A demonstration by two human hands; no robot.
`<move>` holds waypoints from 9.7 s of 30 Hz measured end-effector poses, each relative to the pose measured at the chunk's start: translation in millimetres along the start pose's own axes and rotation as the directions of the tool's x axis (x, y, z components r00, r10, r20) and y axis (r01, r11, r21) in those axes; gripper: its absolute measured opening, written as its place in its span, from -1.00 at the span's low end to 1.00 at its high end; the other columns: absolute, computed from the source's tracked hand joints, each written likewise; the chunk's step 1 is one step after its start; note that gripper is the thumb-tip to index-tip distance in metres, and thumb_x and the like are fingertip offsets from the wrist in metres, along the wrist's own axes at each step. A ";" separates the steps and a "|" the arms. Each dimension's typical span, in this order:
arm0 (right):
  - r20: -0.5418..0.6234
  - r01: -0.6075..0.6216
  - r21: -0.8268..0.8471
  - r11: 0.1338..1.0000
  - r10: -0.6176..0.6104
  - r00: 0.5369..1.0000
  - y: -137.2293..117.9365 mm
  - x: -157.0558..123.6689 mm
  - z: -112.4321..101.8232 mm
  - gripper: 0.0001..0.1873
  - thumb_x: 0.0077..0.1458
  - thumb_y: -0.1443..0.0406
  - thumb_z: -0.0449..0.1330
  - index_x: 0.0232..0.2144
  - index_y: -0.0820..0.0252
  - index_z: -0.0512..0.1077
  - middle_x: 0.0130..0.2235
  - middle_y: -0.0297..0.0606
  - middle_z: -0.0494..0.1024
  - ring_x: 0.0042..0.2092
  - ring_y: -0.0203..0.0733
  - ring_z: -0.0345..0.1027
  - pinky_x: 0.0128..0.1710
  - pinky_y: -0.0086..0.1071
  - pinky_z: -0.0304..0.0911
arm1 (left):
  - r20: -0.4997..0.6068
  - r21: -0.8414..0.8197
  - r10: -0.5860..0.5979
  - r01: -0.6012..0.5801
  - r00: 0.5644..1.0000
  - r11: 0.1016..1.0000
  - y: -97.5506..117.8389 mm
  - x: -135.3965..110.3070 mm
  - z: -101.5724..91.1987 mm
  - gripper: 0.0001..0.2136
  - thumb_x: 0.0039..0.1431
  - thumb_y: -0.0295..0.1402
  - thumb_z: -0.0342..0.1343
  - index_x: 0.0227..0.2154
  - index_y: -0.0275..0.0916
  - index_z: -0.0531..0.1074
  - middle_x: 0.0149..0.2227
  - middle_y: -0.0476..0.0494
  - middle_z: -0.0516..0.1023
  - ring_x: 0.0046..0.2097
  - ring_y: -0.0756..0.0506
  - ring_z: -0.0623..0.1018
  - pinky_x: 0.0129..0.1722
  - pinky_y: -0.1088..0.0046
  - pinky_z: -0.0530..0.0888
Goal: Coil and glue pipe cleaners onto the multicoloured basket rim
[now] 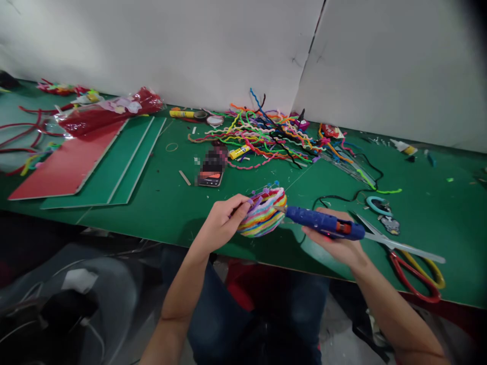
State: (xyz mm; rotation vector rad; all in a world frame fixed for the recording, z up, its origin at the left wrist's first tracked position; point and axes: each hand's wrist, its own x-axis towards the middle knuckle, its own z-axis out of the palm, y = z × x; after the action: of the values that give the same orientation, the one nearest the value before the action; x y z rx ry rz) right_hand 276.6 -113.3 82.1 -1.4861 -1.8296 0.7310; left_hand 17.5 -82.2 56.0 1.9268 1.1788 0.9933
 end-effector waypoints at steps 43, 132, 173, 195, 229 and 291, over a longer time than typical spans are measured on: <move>0.003 0.197 -0.131 0.972 -0.199 0.980 -9.5 4.7 0.2 -0.65 0.01 0.26 0.21 -0.68 0.14 0.16 -0.65 -0.45 0.20 -0.60 -0.40 0.08 -0.58 -0.46 0.01 | 0.023 0.142 0.053 -0.056 0.998 0.988 6.9 -3.1 9.0 -0.73 0.34 -0.26 -0.14 -0.42 -0.24 0.34 -0.49 0.04 0.44 -0.50 0.08 0.37 -0.49 0.58 0.23; 0.137 0.654 0.115 0.747 -0.664 0.735 -0.6 89.3 54.7 -0.85 -0.07 0.25 0.19 -0.35 0.09 0.37 0.14 -0.14 0.29 0.18 0.07 0.18 0.14 0.06 0.13 | -0.287 0.281 0.292 -0.212 0.912 0.936 1.9 -2.7 13.7 -0.74 0.22 -0.62 -0.11 -0.25 -0.20 0.43 -0.19 -0.08 0.46 -0.12 0.00 0.48 -0.13 0.47 0.47; 0.209 0.703 0.043 0.710 -0.694 0.689 0.3 87.8 53.2 -0.82 -0.04 0.30 0.14 -0.29 0.07 0.31 0.13 -0.16 0.32 0.11 0.02 0.23 0.07 -0.03 0.13 | -0.266 0.283 0.294 -0.217 0.918 0.934 2.8 -1.5 13.7 -0.75 0.18 -0.65 -0.13 -0.32 -0.20 0.37 -0.19 -0.07 0.46 -0.13 0.01 0.49 -0.13 0.47 0.47; 0.163 0.764 0.056 0.643 -0.760 0.629 5.3 89.3 55.3 -0.84 0.01 0.31 0.14 -0.27 0.06 0.33 0.12 -0.17 0.27 0.10 -0.04 0.25 0.01 -0.08 0.23 | -0.207 0.294 0.301 -0.234 0.931 0.927 2.1 -3.1 12.1 -0.72 0.25 -0.60 -0.14 -0.23 -0.20 0.44 -0.15 -0.09 0.43 -0.11 0.01 0.48 -0.12 0.49 0.46; 0.115 0.791 0.110 0.602 -0.798 0.591 8.1 91.0 57.1 -0.85 -0.03 0.35 0.15 -0.33 0.08 0.30 0.07 -0.19 0.25 0.03 -0.09 0.28 -0.01 -0.10 0.30 | -0.197 0.259 0.292 -0.237 0.936 0.936 0.0 -3.7 11.1 -0.74 0.22 -0.63 -0.14 -0.27 -0.21 0.40 -0.15 -0.07 0.44 -0.12 0.03 0.47 -0.14 0.52 0.44; -0.422 0.454 0.152 0.878 -0.358 0.833 13.6 106.2 34.5 -0.84 0.13 0.20 0.19 -0.24 0.10 0.36 -0.26 -0.31 0.51 -0.31 -0.31 0.42 -0.30 -0.34 0.35 | -0.243 0.692 0.462 -0.181 0.853 0.699 -37.7 16.6 22.5 -0.63 0.20 -0.29 0.12 0.07 -0.16 0.31 0.06 -0.24 0.48 0.16 -0.23 0.41 0.09 0.16 0.31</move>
State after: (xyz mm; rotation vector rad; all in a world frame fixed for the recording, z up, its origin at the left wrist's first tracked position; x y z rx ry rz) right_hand 243.6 -7.1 65.5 -0.9434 -1.6059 0.3996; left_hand 26.3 -56.2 18.0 2.6490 1.6025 1.3444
